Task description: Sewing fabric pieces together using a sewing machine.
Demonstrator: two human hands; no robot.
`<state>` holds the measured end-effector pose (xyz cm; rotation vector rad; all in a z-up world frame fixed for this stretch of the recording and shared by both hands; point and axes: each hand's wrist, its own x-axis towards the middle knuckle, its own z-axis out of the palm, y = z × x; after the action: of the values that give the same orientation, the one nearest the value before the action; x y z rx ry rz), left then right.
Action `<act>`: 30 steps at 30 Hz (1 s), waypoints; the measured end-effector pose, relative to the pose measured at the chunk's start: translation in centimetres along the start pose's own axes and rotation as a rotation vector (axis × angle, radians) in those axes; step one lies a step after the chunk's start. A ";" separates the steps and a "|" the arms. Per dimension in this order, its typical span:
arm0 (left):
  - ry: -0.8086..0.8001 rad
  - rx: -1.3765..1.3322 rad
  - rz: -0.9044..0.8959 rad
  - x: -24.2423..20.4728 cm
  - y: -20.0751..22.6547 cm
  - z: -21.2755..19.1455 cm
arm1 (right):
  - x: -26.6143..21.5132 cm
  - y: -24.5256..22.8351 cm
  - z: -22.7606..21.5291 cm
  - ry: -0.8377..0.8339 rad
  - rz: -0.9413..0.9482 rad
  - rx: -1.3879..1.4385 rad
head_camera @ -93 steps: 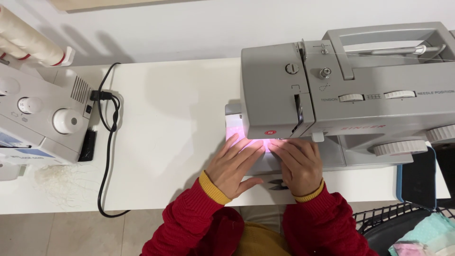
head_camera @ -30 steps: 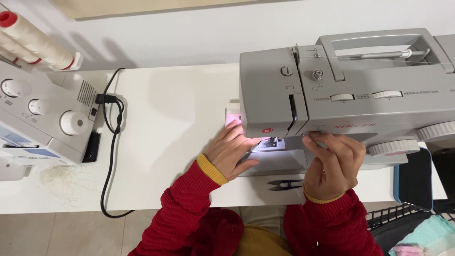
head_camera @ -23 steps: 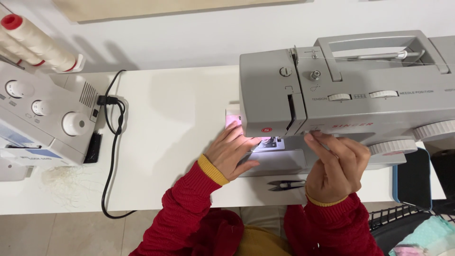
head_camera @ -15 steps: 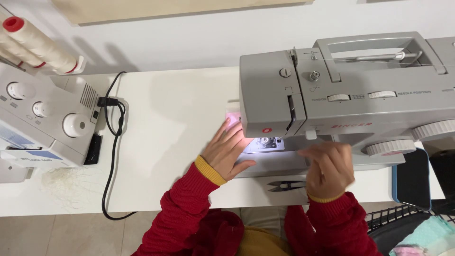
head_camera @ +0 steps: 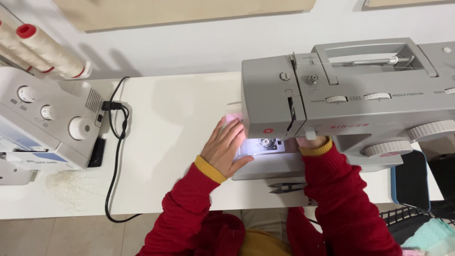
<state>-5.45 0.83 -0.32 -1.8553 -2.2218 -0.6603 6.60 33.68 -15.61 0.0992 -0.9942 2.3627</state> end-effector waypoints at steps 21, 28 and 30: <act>0.352 -0.087 -0.289 1.1 -1.0 1.6 | -14.3 -6.9 18.4 -0.046 -0.256 -1.642; 0.115 -0.073 -0.357 3.5 -2.8 4.6 | -16.8 -6.6 15.8 -0.473 -0.398 -1.910; 0.072 -0.062 -0.357 3.5 -2.9 5.1 | -17.0 -6.3 15.3 -0.486 -0.450 -1.927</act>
<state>-8.25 5.81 -4.07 -1.4418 -2.5344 -0.8456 21.92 18.83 -5.24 0.1079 -2.5788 0.2769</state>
